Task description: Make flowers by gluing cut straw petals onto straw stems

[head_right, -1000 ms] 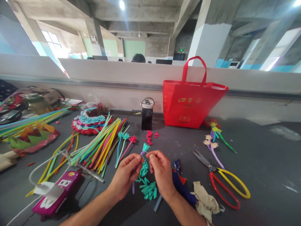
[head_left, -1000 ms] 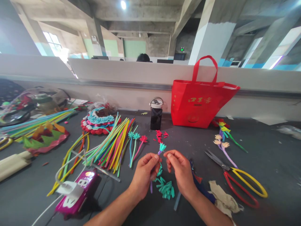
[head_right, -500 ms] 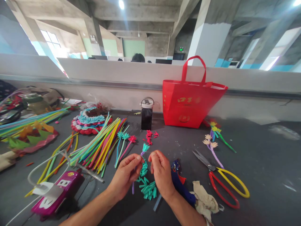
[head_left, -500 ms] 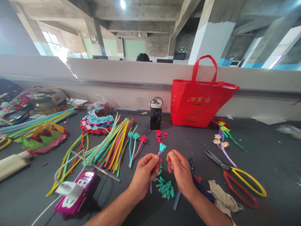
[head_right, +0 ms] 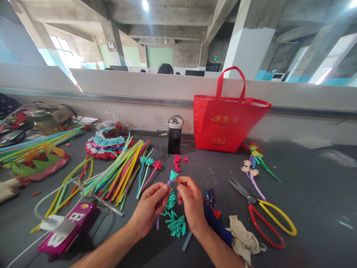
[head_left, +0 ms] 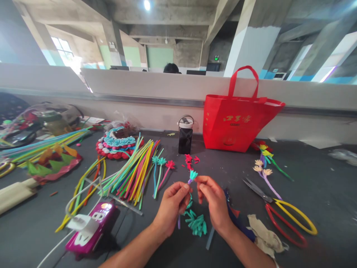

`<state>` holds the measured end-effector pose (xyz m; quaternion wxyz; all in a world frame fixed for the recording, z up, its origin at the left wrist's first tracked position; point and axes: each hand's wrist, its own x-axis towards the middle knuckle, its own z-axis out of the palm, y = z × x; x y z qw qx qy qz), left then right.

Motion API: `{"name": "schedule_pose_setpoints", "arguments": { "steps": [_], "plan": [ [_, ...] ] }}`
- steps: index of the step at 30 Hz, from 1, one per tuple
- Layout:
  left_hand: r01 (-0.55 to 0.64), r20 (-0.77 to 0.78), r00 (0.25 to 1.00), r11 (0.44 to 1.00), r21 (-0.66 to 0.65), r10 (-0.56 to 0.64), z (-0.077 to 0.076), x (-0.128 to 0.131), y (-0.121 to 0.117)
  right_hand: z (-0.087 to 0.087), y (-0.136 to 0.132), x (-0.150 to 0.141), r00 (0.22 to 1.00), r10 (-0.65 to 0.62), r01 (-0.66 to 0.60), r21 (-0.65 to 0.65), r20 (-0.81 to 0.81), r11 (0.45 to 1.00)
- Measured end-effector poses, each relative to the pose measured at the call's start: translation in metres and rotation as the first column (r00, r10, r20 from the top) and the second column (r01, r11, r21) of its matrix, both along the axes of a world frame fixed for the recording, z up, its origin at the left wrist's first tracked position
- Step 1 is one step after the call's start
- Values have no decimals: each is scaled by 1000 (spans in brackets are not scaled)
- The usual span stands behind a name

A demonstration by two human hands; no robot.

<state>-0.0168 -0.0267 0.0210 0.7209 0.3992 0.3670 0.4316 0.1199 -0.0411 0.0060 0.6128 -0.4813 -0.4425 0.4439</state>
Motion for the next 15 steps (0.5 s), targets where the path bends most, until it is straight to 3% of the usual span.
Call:
{"name": "schedule_pose_setpoints", "arguments": {
  "steps": [15],
  "plan": [
    [-23,-70,997,999,31,25,-1,4,-1,7,-3,-4,989,-46,48,-8,140,999]
  ]
}}
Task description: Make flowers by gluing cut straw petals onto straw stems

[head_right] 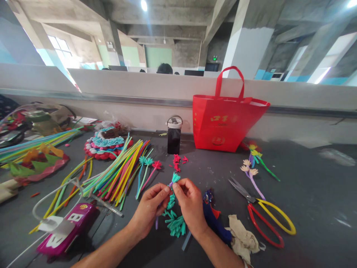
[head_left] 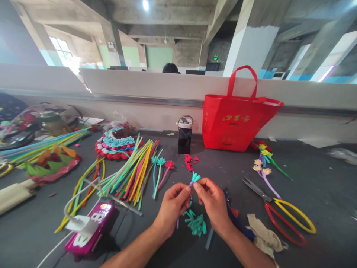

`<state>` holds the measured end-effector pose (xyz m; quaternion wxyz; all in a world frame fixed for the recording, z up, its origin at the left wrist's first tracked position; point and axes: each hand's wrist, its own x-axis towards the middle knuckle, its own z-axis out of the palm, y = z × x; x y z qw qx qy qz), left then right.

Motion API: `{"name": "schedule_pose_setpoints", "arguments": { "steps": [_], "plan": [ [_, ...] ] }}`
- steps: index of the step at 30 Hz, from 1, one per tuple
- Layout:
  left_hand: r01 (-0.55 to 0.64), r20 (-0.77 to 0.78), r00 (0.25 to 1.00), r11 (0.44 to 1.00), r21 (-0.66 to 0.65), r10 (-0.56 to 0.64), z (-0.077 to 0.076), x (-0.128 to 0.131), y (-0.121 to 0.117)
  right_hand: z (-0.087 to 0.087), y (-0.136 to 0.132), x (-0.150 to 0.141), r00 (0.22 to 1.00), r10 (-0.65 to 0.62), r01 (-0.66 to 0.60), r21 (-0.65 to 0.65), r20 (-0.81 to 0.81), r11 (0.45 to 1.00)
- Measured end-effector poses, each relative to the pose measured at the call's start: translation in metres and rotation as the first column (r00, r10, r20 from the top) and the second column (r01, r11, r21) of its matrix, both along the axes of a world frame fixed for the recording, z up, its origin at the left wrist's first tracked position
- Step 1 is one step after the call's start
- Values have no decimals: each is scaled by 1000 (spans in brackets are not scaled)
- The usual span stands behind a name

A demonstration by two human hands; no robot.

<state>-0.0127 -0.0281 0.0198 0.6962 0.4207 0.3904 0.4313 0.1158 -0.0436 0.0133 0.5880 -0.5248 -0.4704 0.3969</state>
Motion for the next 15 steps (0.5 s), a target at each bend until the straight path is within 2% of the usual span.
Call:
{"name": "schedule_pose_setpoints", "arguments": {
  "steps": [4,15],
  "plan": [
    [5,0,1000,1000,2,-5,1,0,-1,0,-1,-1,1000,29,-29,-3,5,1000],
    [-24,65,998,1000,-9,24,-2,-2,3,-4,-2,-1,988,87,-92,-31,-124,995]
  ]
}}
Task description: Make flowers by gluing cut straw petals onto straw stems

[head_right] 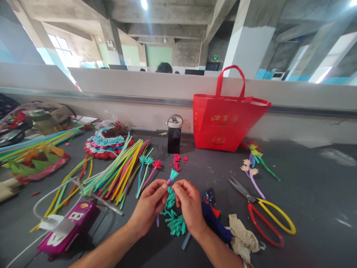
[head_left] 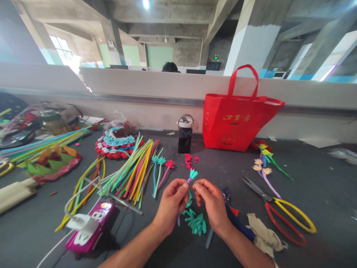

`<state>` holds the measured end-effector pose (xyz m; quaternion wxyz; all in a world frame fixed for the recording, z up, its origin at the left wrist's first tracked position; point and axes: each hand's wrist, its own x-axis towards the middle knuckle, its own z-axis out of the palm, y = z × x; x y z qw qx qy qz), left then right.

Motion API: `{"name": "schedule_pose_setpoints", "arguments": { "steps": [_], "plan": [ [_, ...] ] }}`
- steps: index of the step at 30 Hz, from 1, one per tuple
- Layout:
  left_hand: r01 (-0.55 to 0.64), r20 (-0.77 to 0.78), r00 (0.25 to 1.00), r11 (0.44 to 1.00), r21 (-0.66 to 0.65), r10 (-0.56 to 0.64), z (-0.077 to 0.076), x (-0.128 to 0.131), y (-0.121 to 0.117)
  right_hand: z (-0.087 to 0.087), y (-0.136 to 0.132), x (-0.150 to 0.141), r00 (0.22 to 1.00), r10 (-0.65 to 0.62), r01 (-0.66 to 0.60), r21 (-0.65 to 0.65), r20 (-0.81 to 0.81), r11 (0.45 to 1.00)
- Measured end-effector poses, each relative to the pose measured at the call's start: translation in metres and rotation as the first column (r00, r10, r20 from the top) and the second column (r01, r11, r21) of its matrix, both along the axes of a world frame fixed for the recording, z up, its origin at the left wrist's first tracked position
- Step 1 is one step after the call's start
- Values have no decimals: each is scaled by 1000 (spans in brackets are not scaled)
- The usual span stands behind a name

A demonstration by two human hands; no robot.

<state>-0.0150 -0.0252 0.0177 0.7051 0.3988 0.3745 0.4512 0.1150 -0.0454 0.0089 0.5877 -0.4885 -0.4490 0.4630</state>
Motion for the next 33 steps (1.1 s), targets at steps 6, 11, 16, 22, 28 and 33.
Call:
{"name": "schedule_pose_setpoints", "arguments": {
  "steps": [6,11,16,22,28,33],
  "plan": [
    [8,11,1000,1000,-12,-8,4,1,-1,-3,1,-1,1000,-18,18,30,-13,999],
    [36,20,999,999,7,-37,1,1,-1,-5,1,-1,1000,-26,26,26,5,999],
    [31,14,999,999,15,-31,0,0,0,-7,2,0,993,-78,78,0,84,997],
    [29,3,1000,999,27,-30,2,1,-1,-4,1,2,959,-138,119,92,246,989],
    [23,7,1000,1000,16,-23,1,1,-2,0,0,3,938,-171,115,197,301,974],
    [18,-4,1000,1000,18,-18,0,1,-2,-1,0,2,955,-150,117,139,255,983]
  ]
}}
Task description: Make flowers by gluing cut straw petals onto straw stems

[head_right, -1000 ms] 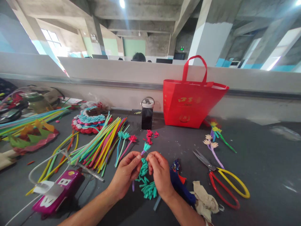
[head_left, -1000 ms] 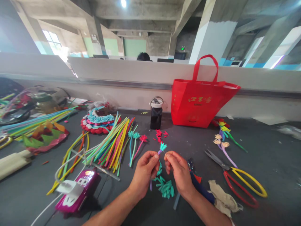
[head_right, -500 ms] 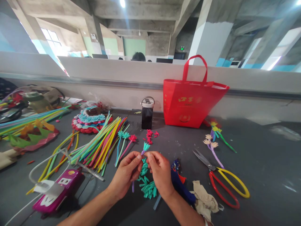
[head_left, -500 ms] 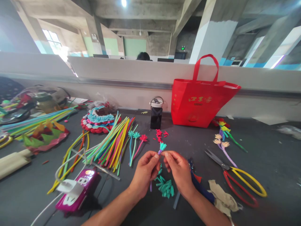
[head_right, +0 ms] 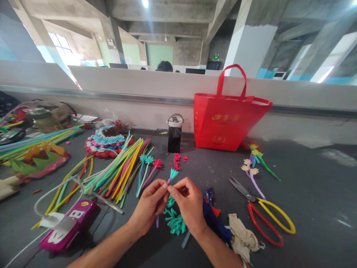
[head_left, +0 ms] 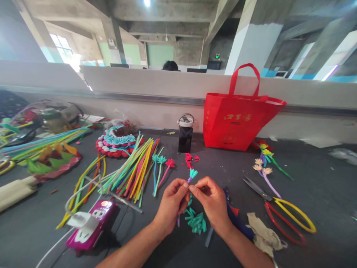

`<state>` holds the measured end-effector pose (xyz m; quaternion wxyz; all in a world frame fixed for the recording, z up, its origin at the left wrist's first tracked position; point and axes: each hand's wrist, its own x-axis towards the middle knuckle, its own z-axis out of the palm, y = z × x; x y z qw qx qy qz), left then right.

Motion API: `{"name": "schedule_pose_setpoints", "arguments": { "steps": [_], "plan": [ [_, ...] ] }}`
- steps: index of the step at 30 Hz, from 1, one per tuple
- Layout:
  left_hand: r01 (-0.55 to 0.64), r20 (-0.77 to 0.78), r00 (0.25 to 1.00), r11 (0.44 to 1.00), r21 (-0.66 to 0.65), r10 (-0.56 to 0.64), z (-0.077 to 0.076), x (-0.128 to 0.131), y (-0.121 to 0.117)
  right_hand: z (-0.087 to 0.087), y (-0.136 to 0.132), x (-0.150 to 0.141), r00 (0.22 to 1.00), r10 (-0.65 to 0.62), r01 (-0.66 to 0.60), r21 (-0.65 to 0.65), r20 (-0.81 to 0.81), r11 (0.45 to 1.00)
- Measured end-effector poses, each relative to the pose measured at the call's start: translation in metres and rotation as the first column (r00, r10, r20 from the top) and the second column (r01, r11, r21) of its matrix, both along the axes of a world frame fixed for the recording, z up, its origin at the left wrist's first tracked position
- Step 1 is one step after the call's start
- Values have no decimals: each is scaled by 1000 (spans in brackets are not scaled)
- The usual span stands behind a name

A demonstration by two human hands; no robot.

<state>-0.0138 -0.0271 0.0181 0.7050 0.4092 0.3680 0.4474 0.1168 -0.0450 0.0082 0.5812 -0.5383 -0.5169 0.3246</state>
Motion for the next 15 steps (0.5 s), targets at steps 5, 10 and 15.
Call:
{"name": "schedule_pose_setpoints", "arguments": {
  "steps": [5,10,15],
  "plan": [
    [-7,0,1000,1000,6,7,-1,0,1,-6,3,0,984,60,-77,-100,-165,992],
    [-4,40,999,1000,-6,4,-2,-2,2,-12,6,-1,960,30,-72,-140,-280,988],
    [24,62,998,1000,4,-24,-2,-2,2,-13,9,0,951,-41,-4,-146,-306,989]
  ]
}}
